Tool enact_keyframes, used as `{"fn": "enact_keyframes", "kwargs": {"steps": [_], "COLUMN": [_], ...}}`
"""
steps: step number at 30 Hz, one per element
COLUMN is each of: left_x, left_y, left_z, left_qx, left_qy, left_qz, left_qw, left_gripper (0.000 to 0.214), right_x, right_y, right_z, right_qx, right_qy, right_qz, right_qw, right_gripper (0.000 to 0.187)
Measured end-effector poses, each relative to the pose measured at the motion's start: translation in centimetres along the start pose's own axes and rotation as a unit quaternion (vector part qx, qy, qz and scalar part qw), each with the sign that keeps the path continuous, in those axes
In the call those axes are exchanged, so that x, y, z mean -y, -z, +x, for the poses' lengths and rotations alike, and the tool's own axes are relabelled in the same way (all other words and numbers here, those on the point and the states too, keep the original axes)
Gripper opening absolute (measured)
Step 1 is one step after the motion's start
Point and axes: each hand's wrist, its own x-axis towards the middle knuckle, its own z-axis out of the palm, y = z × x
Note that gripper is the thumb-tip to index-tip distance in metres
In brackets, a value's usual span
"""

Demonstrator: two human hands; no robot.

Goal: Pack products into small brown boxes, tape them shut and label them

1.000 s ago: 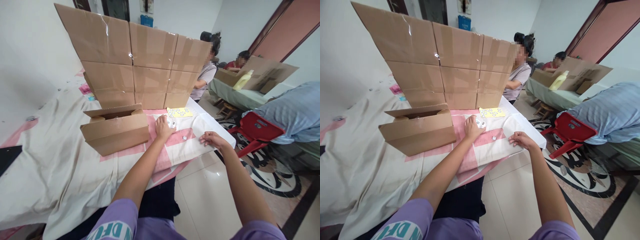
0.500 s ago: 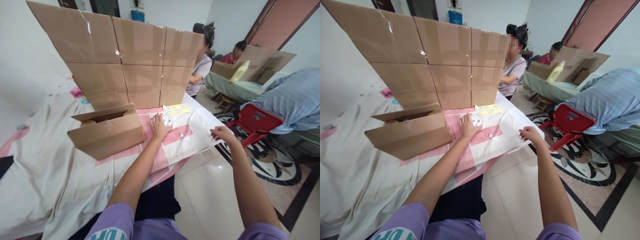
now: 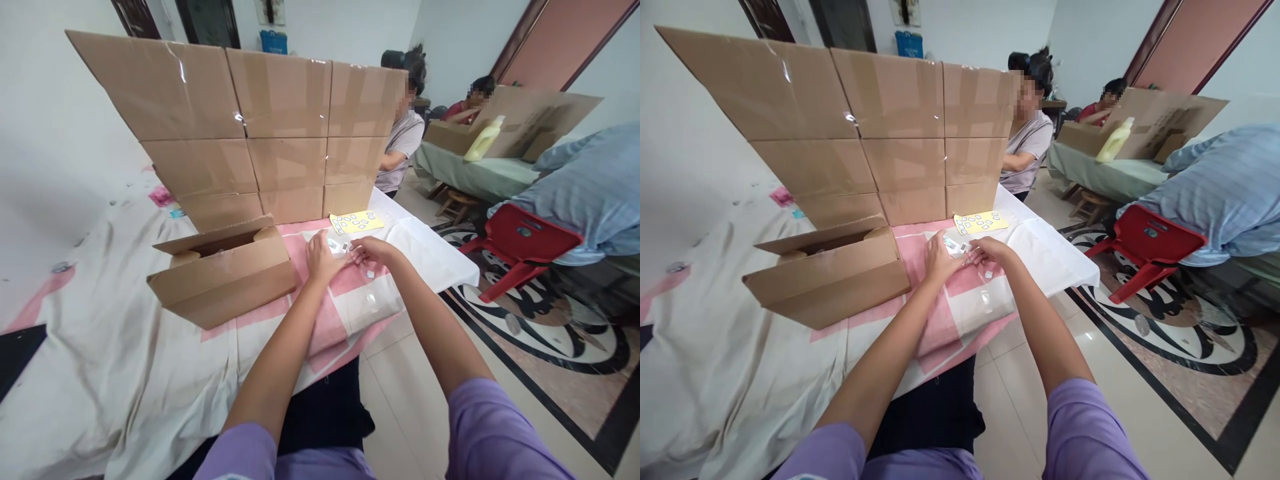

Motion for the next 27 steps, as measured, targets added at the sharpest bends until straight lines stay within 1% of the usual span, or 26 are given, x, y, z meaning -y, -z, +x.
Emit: {"fn": "enact_keyframes", "kwargs": {"steps": [3,5,7,9,10,12,16,20,24,27], "left_x": [1.3,2.4,3.5,4.2,4.4,4.8,5.2,5.3,4.9,4.5], "left_y": [0.7,1.0,1.1,1.1,1.1,1.0,1.2,1.2,1.0,0.9], "left_z": [0.0,0.2,0.6,1.2,1.5,2.1,2.8,3.2,3.6,3.9], "left_qx": [0.023,0.044,0.063,0.074,0.076,0.079,0.090,0.105,0.117,0.118], "left_qy": [0.018,0.025,0.028,0.034,0.038,0.039,0.039,0.070,0.116,0.147], "left_qz": [-0.057,-0.093,-0.127,-0.156,-0.169,-0.191,-0.218,-0.238,-0.265,-0.289], "left_qw": [0.998,0.994,0.990,0.984,0.982,0.978,0.971,0.963,0.950,0.939], "left_gripper": [0.097,0.096,0.078,0.051,0.041,0.030,0.032,0.031,0.031,0.030], "right_x": [-0.6,-0.9,-1.1,-1.3,-1.4,-1.6,-2.2,-3.1,-4.1,-4.4], "right_y": [0.8,1.3,1.6,1.8,1.9,1.8,1.3,0.8,0.6,0.7], "right_z": [-0.2,-0.6,-1.0,-1.2,-1.1,-0.9,0.3,1.3,1.7,2.0], "right_qx": [0.028,0.051,0.069,0.078,0.081,0.079,0.044,-0.006,-0.001,-0.009], "right_qy": [0.004,0.026,0.053,0.075,0.083,0.101,0.143,0.174,0.223,0.232], "right_qz": [0.035,0.060,0.080,0.094,0.100,0.111,0.155,0.217,0.256,0.249], "right_qw": [0.999,0.997,0.993,0.990,0.988,0.986,0.976,0.961,0.941,0.940], "right_gripper": [0.024,0.026,0.031,0.034,0.034,0.027,0.018,0.017,0.017,0.019]}}
